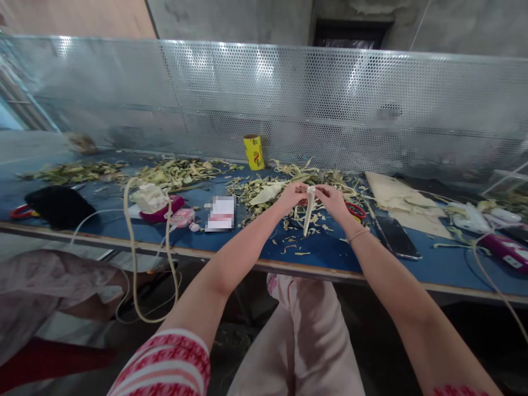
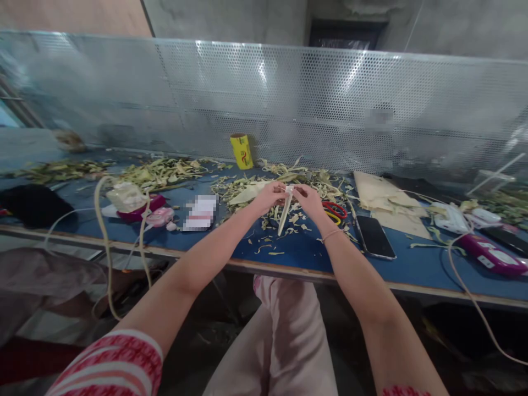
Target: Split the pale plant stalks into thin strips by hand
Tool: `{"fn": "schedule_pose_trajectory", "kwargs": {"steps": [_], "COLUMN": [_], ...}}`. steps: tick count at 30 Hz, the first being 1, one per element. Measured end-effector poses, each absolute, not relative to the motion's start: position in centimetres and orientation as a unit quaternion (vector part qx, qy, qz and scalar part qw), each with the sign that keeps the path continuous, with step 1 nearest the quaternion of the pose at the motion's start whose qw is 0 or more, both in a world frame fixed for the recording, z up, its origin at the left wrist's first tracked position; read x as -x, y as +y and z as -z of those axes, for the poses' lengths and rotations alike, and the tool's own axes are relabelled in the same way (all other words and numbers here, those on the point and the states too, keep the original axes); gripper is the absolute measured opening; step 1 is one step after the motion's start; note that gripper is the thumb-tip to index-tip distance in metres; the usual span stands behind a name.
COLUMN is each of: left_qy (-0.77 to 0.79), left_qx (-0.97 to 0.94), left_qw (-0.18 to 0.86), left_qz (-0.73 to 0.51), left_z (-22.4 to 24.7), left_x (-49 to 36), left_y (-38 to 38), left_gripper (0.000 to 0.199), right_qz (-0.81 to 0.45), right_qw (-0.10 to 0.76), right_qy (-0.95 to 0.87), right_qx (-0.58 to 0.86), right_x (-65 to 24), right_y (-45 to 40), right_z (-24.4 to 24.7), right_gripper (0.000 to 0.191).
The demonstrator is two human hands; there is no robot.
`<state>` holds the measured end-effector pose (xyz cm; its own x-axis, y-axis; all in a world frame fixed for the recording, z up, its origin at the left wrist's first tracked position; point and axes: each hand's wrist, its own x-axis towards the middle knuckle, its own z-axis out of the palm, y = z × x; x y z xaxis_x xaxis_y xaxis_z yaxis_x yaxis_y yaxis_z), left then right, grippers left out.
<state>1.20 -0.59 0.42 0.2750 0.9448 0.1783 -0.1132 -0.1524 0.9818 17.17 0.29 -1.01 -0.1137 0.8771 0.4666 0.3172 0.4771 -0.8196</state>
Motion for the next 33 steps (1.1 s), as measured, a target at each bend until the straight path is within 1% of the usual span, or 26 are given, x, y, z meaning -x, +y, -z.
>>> {"fn": "schedule_pose_trajectory", "kwargs": {"steps": [3, 10, 16, 19, 24, 26, 28, 33], "left_qy": [0.349, 0.353, 0.371, 0.362, 0.337, 0.331, 0.33, 0.334], "left_qx": [-0.603, -0.618, -0.65, -0.637, -0.584, -0.574, -0.575, -0.617], "left_qw": [0.533, 0.515, 0.443, 0.466, 0.533, 0.542, 0.537, 0.479], "left_qz": [-0.48, -0.478, -0.492, -0.496, -0.511, -0.517, -0.521, -0.528], "left_z": [-0.2, -0.3, -0.3, 0.1, 0.4, 0.4, 0.3, 0.1], "left_x": [-1.2, -1.3, -1.1, -1.2, -1.3, -1.3, -1.3, -1.3], "left_y": [-0.5, -0.7, -0.6, -0.2, 0.3, 0.3, 0.2, -0.2], "left_gripper": [0.016, 0.014, 0.008, 0.006, 0.01, 0.01, 0.01, 0.007], "right_qz": [-0.299, -0.325, -0.332, -0.308, -0.211, -0.205, -0.234, -0.365], "right_qw": [0.522, 0.521, 0.527, 0.526, 0.523, 0.52, 0.527, 0.555], "right_qy": [-0.682, -0.685, -0.675, -0.687, -0.719, -0.726, -0.717, -0.639], "right_qx": [0.415, 0.392, 0.395, 0.395, 0.405, 0.4, 0.392, 0.388], "right_x": [-16.9, -16.8, -16.7, -16.8, -16.9, -16.8, -16.7, -16.4], "right_y": [0.1, -0.6, -0.6, -0.3, -0.1, -0.2, -0.3, -0.2], "right_z": [1.1, 0.7, 0.7, 1.0, 1.2, 1.1, 1.0, 1.0], "right_gripper": [0.037, 0.036, 0.032, 0.029, 0.018, 0.016, 0.017, 0.03]}}
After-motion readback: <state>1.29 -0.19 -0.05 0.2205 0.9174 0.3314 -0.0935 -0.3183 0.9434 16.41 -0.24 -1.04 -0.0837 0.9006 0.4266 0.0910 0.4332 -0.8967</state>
